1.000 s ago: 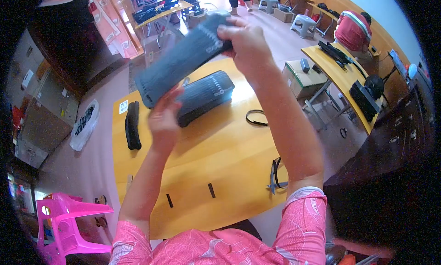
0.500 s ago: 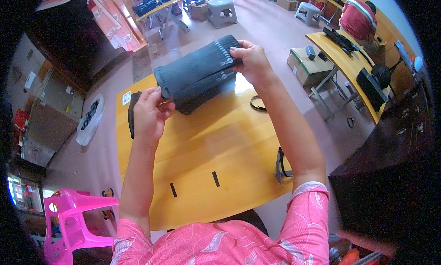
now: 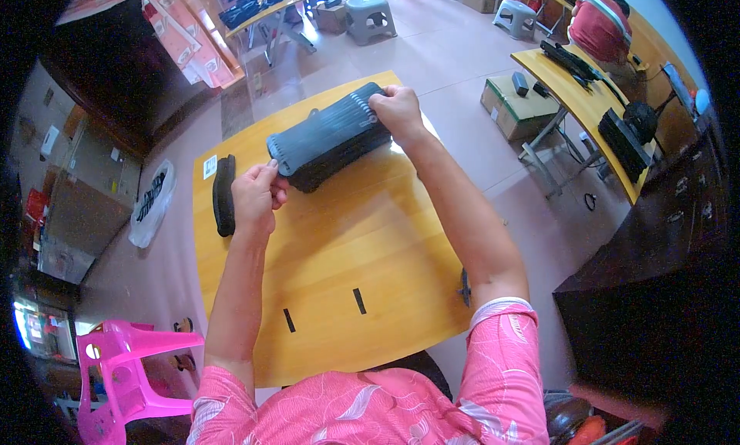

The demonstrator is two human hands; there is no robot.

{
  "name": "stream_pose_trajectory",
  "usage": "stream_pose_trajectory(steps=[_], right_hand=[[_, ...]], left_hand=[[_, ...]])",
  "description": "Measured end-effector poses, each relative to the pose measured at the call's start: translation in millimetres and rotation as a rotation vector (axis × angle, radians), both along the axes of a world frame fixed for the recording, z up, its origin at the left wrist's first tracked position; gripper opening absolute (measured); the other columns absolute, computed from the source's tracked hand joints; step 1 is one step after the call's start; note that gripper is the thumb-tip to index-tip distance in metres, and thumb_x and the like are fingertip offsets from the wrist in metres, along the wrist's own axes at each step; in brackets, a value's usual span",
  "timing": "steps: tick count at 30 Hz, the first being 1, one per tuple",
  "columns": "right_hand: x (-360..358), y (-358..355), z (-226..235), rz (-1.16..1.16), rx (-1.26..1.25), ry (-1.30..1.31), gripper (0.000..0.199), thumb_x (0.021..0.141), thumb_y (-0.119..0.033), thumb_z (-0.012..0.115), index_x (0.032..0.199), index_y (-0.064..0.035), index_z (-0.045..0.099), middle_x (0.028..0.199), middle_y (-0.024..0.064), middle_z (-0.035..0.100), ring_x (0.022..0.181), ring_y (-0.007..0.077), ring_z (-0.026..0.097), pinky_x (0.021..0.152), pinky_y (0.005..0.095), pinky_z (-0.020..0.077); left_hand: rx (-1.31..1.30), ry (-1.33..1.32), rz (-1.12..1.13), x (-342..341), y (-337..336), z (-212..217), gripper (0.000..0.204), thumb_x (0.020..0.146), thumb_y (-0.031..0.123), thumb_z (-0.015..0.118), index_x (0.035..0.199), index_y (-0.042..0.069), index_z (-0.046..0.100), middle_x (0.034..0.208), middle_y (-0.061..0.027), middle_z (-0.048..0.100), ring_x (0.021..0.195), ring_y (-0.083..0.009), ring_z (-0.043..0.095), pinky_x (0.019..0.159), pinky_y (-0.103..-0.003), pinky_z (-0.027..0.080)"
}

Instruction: Assembling plastic buckles and fabric straps onto a textile panel or bag component.

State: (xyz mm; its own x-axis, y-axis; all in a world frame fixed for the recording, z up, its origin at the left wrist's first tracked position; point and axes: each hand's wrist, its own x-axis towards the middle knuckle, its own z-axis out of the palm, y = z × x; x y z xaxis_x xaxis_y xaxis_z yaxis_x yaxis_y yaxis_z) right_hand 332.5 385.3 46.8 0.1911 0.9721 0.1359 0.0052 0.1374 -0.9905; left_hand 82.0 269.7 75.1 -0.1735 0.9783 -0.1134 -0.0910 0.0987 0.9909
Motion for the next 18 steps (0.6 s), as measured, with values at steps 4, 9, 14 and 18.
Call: stream_pose_trajectory(steps=[4, 9, 14, 18], right_hand=[[-4.1, 8.8, -9.0, -0.020, -0.009, -0.013, 0.022, 0.069, -0.011, 0.058, 0.081, 0.0065, 0.064, 0.068, 0.0075, 0.062, 0.059, 0.0133, 0.057, 0.055, 0.0281, 0.0448], [-13.5, 10.7, -11.5, -0.104, 0.024, -0.182, 0.025, 0.067, -0.013, 0.057, 0.080, 0.0084, 0.062, 0.070, 0.0148, 0.063, 0.064, 0.0213, 0.061, 0.061, 0.0335, 0.0487], [-10.1, 11.5, -6.5, -0.106, -0.063, -0.219, 0.031, 0.066, -0.015, 0.057, 0.084, 0.0100, 0.062, 0.077, 0.0213, 0.065, 0.074, 0.0285, 0.064, 0.069, 0.0369, 0.0498], [-22.0, 9.9, -0.1, -0.196, -0.049, -0.389, 0.036, 0.067, -0.016, 0.056, 0.090, 0.0113, 0.060, 0.086, 0.0281, 0.064, 0.083, 0.0368, 0.064, 0.079, 0.0415, 0.0492]], left_hand=[[0.006, 0.027, 0.030, 0.2, 3.2, -9.3, 0.018, 0.091, 0.015, 0.058, 0.077, 0.003, 0.058, 0.059, -0.0040, 0.057, 0.039, -0.0083, 0.045, 0.037, -0.022, 0.032], [0.106, 0.208, 0.079, -9.9, 15.2, -27.6, 0.018, 0.090, 0.020, 0.060, 0.088, 0.002, 0.058, 0.077, -0.0090, 0.061, 0.059, -0.0144, 0.055, 0.051, -0.025, 0.042], [0.744, 0.923, 0.189, 10.4, 19.0, 3.8, 0.056, 0.076, 0.036, 0.074, 0.115, -0.001, 0.058, 0.117, -0.0246, 0.053, 0.112, -0.0337, 0.051, 0.097, -0.043, 0.040], [0.629, 1.311, -0.157, 1.6, 38.6, 1.8, 0.074, 0.064, 0.039, 0.079, 0.129, 0.012, 0.055, 0.127, -0.0274, 0.046, 0.121, -0.0397, 0.043, 0.103, -0.046, 0.034]])
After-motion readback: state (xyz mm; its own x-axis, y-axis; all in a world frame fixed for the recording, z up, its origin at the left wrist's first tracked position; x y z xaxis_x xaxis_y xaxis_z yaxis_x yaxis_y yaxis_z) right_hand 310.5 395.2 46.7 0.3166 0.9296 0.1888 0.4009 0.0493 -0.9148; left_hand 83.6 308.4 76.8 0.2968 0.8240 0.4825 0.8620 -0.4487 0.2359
